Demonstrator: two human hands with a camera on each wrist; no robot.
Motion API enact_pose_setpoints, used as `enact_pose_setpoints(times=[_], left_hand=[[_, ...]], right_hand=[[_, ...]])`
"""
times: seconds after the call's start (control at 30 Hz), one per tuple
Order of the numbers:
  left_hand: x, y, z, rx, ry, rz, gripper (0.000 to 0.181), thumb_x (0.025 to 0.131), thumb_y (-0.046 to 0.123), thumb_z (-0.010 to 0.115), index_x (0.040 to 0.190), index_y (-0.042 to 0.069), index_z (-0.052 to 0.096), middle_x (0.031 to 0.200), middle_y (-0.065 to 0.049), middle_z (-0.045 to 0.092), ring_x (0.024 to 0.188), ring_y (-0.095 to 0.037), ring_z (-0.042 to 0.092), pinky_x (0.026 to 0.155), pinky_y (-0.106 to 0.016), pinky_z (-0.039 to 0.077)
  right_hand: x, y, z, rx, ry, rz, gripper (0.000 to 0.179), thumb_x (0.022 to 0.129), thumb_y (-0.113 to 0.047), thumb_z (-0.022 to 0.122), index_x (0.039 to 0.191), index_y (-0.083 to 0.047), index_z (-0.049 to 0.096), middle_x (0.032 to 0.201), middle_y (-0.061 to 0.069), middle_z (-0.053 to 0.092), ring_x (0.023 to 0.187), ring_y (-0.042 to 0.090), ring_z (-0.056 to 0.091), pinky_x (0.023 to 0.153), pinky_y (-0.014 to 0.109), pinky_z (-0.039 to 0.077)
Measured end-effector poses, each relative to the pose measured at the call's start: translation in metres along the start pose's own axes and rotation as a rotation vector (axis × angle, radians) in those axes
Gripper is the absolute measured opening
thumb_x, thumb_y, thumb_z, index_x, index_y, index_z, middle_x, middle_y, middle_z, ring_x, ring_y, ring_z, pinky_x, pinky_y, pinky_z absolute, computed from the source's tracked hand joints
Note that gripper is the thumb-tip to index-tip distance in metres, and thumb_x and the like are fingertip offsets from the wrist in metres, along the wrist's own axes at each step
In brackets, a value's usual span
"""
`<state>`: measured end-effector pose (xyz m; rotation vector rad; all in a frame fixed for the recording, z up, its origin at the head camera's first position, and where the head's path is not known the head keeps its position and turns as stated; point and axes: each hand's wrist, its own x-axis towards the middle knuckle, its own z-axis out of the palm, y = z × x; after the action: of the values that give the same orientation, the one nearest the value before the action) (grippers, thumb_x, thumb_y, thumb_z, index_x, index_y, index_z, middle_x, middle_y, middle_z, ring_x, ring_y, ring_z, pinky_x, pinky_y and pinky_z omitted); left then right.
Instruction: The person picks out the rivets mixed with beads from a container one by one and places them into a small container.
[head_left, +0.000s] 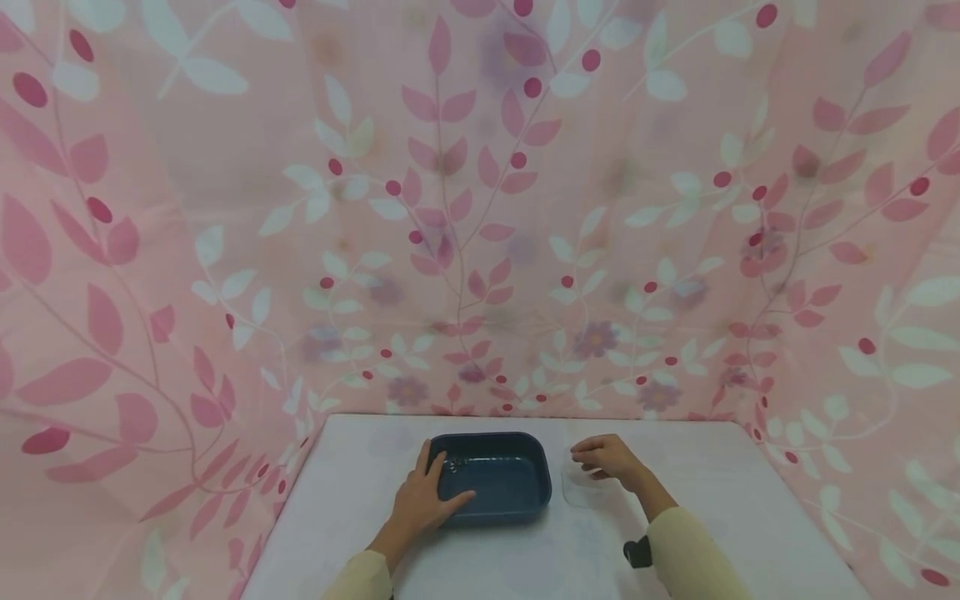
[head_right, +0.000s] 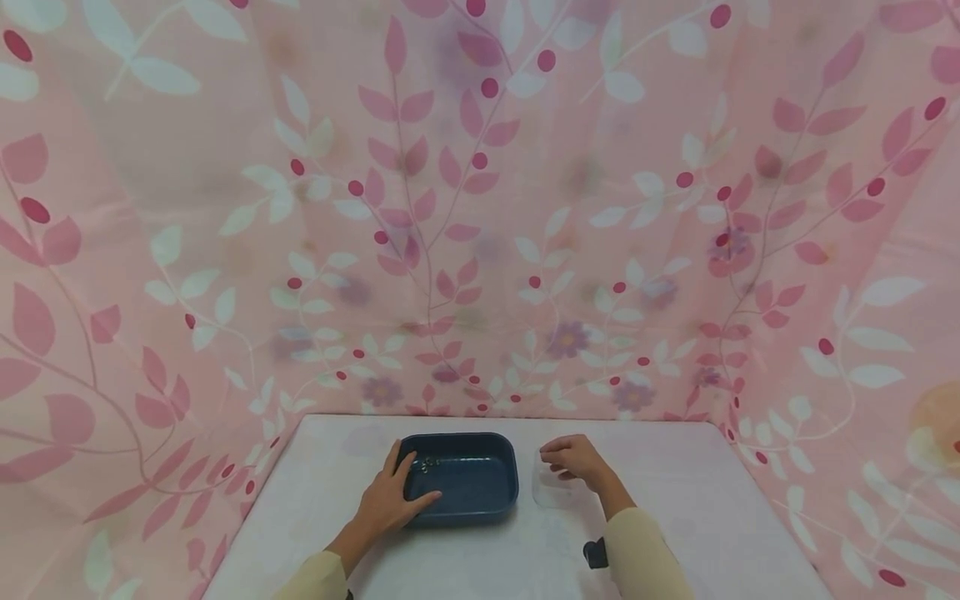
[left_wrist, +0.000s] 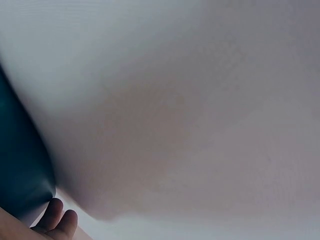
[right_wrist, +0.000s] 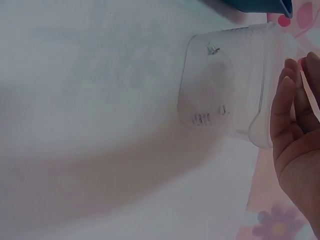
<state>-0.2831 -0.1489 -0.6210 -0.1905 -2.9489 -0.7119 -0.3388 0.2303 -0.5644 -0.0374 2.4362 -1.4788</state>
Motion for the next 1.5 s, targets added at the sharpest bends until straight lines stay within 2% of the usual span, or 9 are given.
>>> enact_pose_setpoints(times=[0.23,0.5,0.8,1.1,1.3,1.4,1.5], left_hand=[[0.002,-0.003,0.004,0.01,0.015,0.011,0.104,0.075,0.083,0.057,0.15,0.013,0.042,0.165,-0.013,0.017,0.122,-0.049,0.054,0.091,-0.062,0.048],[0.001,-0.005,0.007,0.003,0.014,0.003,0.104,0.074,0.084,0.056,0.15,0.015,0.042,0.166,-0.01,0.015,0.124,-0.046,0.054,0.091,-0.062,0.048],[0.001,-0.003,0.005,0.006,0.022,0.015,0.103,0.075,0.084,0.056,0.15,0.014,0.042,0.165,-0.012,0.015,0.123,-0.045,0.055,0.091,-0.061,0.049],[0.0,-0.002,0.006,0.0,0.021,0.009,0.104,0.074,0.083,0.057,0.149,0.013,0.043,0.165,-0.012,0.016,0.123,-0.043,0.055,0.091,-0.06,0.05],[-0.002,0.0,0.003,-0.001,0.004,0.0,0.103,0.075,0.083,0.057,0.149,0.013,0.043,0.165,-0.012,0.016,0.123,-0.045,0.055,0.089,-0.06,0.05],[-0.003,0.001,0.0,-0.007,0.01,0.005,0.101,0.075,0.081,0.059,0.149,0.012,0.044,0.165,-0.012,0.016,0.121,-0.047,0.055,0.087,-0.06,0.05],[-0.003,0.003,-0.002,-0.006,0.02,0.011,0.1,0.076,0.079,0.061,0.148,0.011,0.045,0.164,-0.014,0.018,0.12,-0.047,0.056,0.086,-0.06,0.051]], right_hand=[[0.001,-0.004,0.004,-0.056,-0.027,0.004,0.032,0.093,-0.018,0.068,0.118,0.0,0.069,0.111,0.012,0.073,0.094,0.027,0.069,0.078,0.041,0.059],[-0.001,-0.005,0.007,-0.059,-0.029,-0.015,0.029,0.094,-0.017,0.067,0.116,0.0,0.07,0.108,0.011,0.074,0.089,0.023,0.069,0.075,0.04,0.059],[0.0,-0.006,0.008,-0.07,-0.029,-0.015,0.029,0.092,-0.019,0.07,0.114,-0.001,0.072,0.107,0.011,0.074,0.089,0.022,0.069,0.074,0.04,0.058],[0.001,-0.012,0.008,-0.046,-0.011,0.005,0.035,0.092,-0.025,0.07,0.119,-0.002,0.068,0.111,0.011,0.073,0.094,0.029,0.07,0.075,0.043,0.058],[-0.002,-0.025,0.004,0.035,0.025,-0.062,0.053,0.09,-0.029,0.072,0.135,-0.005,0.056,0.121,0.018,0.066,0.102,0.037,0.066,0.082,0.049,0.057],[-0.001,-0.031,0.005,-0.055,0.107,-0.143,0.069,0.087,-0.034,0.075,0.144,-0.008,0.046,0.129,0.021,0.059,0.102,0.036,0.064,0.08,0.048,0.057],[0.0,-0.033,0.008,-0.256,0.216,-0.216,0.08,0.086,-0.046,0.073,0.149,-0.012,0.038,0.141,0.022,0.047,0.108,0.035,0.062,0.083,0.049,0.055]])
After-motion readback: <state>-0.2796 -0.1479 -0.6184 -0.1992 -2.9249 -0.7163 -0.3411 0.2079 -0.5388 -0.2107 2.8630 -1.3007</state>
